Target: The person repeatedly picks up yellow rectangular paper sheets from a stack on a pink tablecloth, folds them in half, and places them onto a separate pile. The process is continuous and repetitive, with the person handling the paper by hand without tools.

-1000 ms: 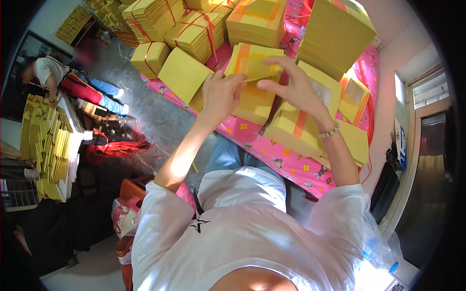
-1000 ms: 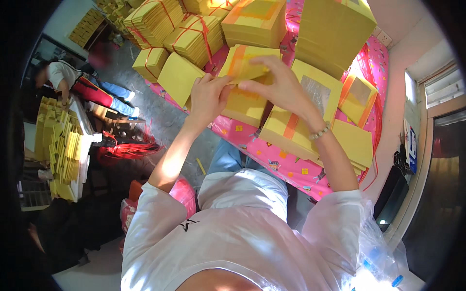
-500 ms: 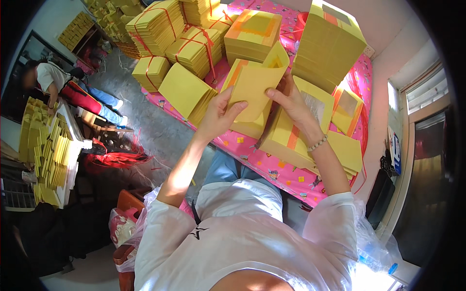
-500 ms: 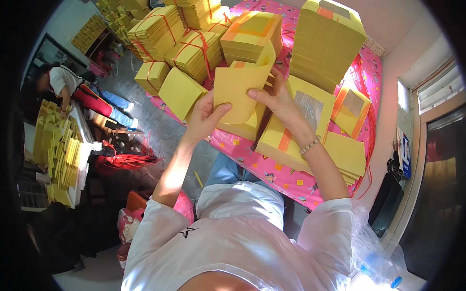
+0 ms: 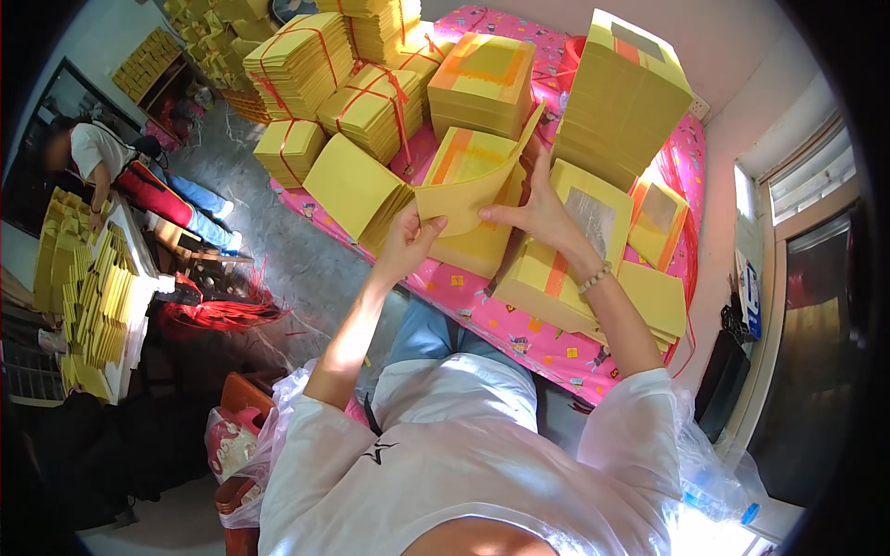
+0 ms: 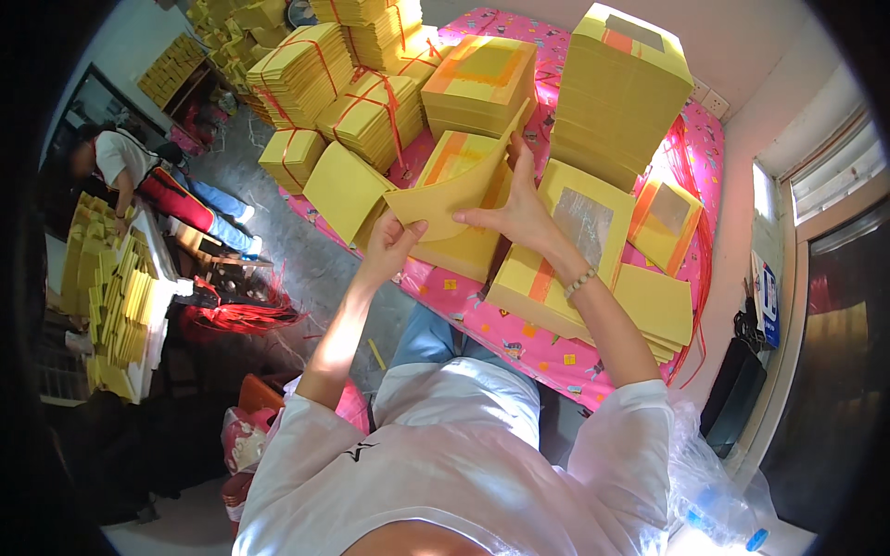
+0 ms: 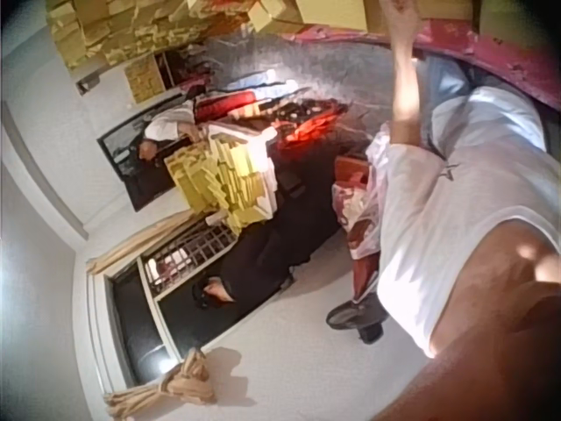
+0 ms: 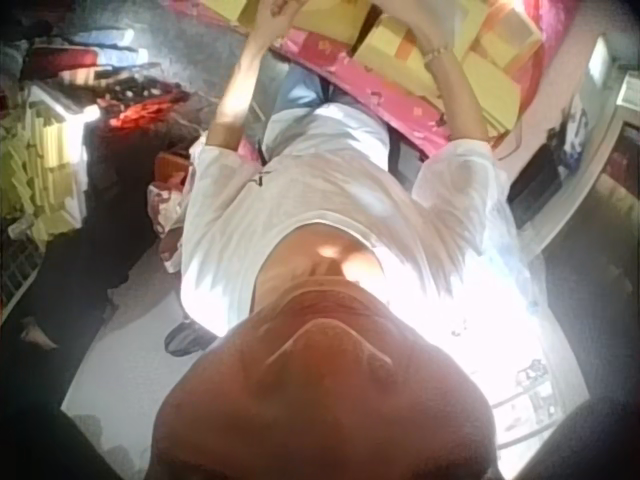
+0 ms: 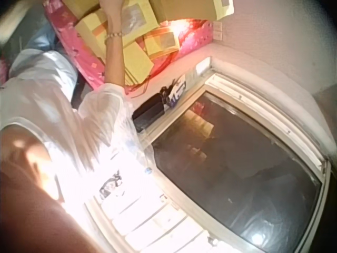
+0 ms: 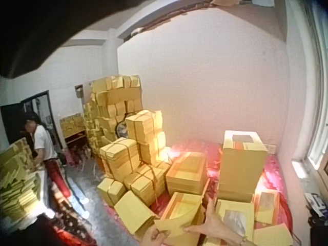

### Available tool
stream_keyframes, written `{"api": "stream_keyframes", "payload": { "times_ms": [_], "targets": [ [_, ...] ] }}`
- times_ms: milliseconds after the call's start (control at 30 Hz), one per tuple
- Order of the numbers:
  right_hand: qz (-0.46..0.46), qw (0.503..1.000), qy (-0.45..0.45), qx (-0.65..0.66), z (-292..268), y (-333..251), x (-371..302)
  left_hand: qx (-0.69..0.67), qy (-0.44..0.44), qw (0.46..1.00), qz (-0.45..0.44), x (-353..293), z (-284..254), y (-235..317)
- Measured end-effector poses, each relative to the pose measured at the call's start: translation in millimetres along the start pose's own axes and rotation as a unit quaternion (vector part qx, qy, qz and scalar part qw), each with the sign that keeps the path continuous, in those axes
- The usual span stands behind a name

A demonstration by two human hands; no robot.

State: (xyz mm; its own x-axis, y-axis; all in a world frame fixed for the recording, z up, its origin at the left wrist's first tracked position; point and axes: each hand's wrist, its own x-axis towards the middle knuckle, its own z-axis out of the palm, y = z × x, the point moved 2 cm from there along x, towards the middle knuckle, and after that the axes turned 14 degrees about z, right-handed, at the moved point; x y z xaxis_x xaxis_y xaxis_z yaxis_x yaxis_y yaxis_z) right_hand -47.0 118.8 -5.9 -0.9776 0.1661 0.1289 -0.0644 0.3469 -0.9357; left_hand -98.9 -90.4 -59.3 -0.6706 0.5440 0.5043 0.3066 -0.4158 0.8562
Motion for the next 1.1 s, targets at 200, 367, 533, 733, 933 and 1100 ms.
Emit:
{"api": "stream_keyframes", "payload": {
  "times_ms": [200, 367, 533, 733, 933, 1100],
  "targets": [
    [0.024, 0.999, -0.023, -0.012, 8.1, 0.0, 6.3, -0.003, -0.012, 1.000, -0.009, 6.2, 1.5, -0.7],
    [0.043, 0.993, -0.085, 0.076, 11.9, -9.5, 6.4, -0.031, -0.007, 0.999, -0.014, 14.3, 6.3, 1.6],
    [0.035, 0.987, -0.055, 0.147, 9.6, -17.2, -5.3, 0.349, -0.002, 0.930, 0.115, 26.3, 9.4, 28.4],
    [0.095, 0.978, -0.043, 0.181, 8.5, -36.4, -22.4, 0.188, 0.092, 0.963, 0.169, 31.9, 27.6, 53.9],
    [0.141, 0.971, -0.047, 0.185, 1.7, -39.2, -31.9, -0.053, 0.018, 0.998, -0.010, 31.6, 33.0, 59.9],
    [0.136, 0.972, -0.034, 0.190, 4.0, -43.8, -35.1, -0.119, 0.006, 0.985, -0.125, 38.5, 30.6, 61.0]
  ]
}}
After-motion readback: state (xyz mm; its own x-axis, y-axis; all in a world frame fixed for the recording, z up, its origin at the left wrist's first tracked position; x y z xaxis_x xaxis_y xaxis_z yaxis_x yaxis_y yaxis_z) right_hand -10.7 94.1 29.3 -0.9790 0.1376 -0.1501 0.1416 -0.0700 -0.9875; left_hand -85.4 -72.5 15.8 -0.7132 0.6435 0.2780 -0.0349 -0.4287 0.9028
